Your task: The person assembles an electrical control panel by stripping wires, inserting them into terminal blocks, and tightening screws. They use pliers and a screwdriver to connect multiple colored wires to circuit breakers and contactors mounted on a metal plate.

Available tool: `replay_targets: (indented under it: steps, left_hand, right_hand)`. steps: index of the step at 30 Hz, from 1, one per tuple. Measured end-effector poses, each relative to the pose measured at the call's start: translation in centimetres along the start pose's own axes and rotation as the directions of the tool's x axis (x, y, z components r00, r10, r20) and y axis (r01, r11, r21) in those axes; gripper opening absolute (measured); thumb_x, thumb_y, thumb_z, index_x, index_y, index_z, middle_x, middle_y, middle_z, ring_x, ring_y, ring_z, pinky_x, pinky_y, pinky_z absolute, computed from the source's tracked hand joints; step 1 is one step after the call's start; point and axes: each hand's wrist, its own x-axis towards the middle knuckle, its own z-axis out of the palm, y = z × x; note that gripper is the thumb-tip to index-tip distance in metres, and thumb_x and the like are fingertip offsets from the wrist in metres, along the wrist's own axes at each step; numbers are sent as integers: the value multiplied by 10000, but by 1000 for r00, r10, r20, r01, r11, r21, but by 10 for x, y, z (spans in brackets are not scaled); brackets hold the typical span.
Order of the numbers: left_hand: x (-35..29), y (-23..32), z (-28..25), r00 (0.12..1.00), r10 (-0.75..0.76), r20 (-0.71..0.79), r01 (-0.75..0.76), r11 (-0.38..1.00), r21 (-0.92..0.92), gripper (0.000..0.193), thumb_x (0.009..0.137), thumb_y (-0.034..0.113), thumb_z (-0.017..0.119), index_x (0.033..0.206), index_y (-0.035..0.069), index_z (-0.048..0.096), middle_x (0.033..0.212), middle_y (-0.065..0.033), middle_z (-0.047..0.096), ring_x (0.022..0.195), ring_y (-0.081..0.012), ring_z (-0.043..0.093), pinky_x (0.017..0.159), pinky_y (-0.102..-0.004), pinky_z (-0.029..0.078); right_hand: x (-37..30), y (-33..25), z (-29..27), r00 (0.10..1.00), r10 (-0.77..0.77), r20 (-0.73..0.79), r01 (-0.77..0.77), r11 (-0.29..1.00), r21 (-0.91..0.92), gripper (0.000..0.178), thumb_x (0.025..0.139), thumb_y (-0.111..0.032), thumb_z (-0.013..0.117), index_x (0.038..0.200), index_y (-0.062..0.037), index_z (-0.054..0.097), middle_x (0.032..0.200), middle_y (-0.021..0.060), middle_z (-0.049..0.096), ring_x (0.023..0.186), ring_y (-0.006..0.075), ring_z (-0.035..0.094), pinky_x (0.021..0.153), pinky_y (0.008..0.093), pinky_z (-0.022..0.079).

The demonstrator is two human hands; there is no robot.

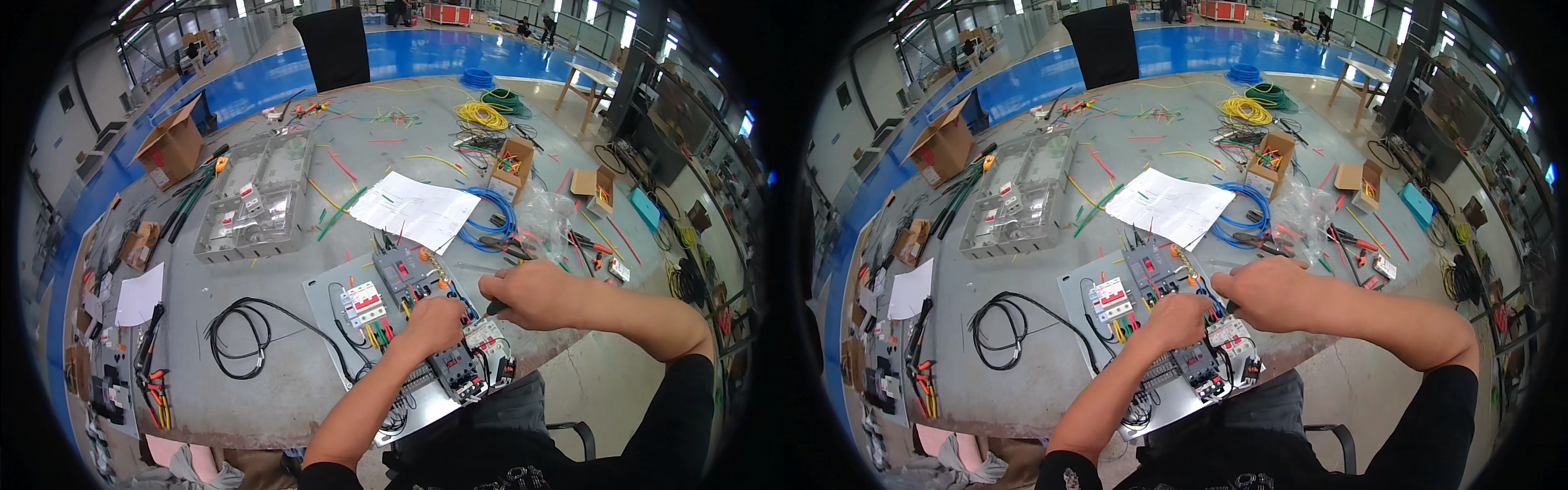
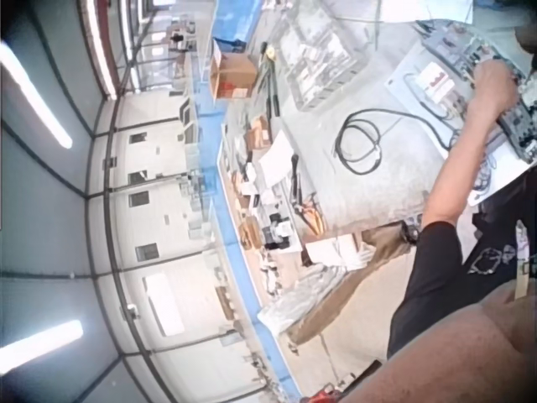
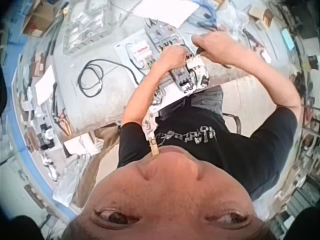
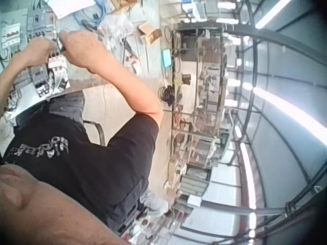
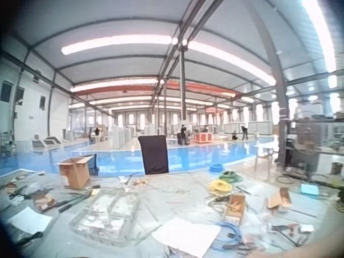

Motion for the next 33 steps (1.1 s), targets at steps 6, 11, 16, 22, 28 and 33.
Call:
replay_targets:
  steps: [6, 11, 16, 22, 28, 33]
  left_hand:
    - [-2, -5, 4, 999, 3, -42, -3, 1000, -19, 188, 814, 67, 602, 949, 37, 730, 886, -253, 738, 882, -455, 724, 809, -579, 565]
    - [0, -2, 5, 998, 18, -58, -20, 999, -30, 179, 807, 60, 599, 935, 38, 723, 868, -251, 732, 874, -461, 720, 801, -581, 562]
    - [-3, -6, 5, 997, 9, -77, -10, 1000, -16, 187, 803, 53, 598, 938, 38, 727, 868, -243, 736, 875, -457, 720, 802, -578, 564]
    - [-2, -5, 6, 996, 24, -86, -28, 998, -50, 195, 803, 56, 598, 942, 38, 734, 874, -240, 740, 866, -456, 723, 804, -575, 567]
    - [2, -4, 5, 999, 20, -35, -20, 1000, -6, 226, 803, 66, 602, 972, 41, 750, 879, -235, 746, 879, -448, 726, 800, -572, 570]
    - [0, -6, 5, 1000, -10, -18, 10, 1000, -15, 213, 805, 75, 610, 965, 33, 745, 876, -241, 743, 883, -451, 725, 805, -573, 567]
  right_hand:
    - [2, -9, -14, 995, 98, 0, -98, 995, -12, 419, 952, -351, 780, 1162, -51, 576, 902, 165, 720, 883, 407, 745, 697, 525, 559]
    - [3, -7, -5, 991, 132, 9, -131, 986, -104, 412, 951, -350, 782, 1150, -51, 581, 896, 164, 724, 870, 402, 747, 695, 522, 562]
    - [2, -12, -13, 996, 91, -2, -91, 995, -43, 376, 950, -342, 784, 1107, -52, 603, 906, 165, 732, 871, 393, 751, 701, 537, 560]
    - [5, -10, -6, 989, 150, 20, -146, 982, -124, 442, 939, -401, 798, 1152, -63, 611, 925, 140, 707, 841, 389, 733, 694, 508, 559]
    - [2, -8, -3, 998, 55, -15, -57, 992, -109, 388, 939, -330, 791, 1146, -49, 624, 931, 159, 728, 886, 398, 749, 726, 531, 567]
    - [3, -16, -21, 993, 89, 83, -84, 995, -54, 403, 927, -357, 803, 1106, -38, 634, 922, 159, 727, 889, 399, 748, 721, 513, 568]
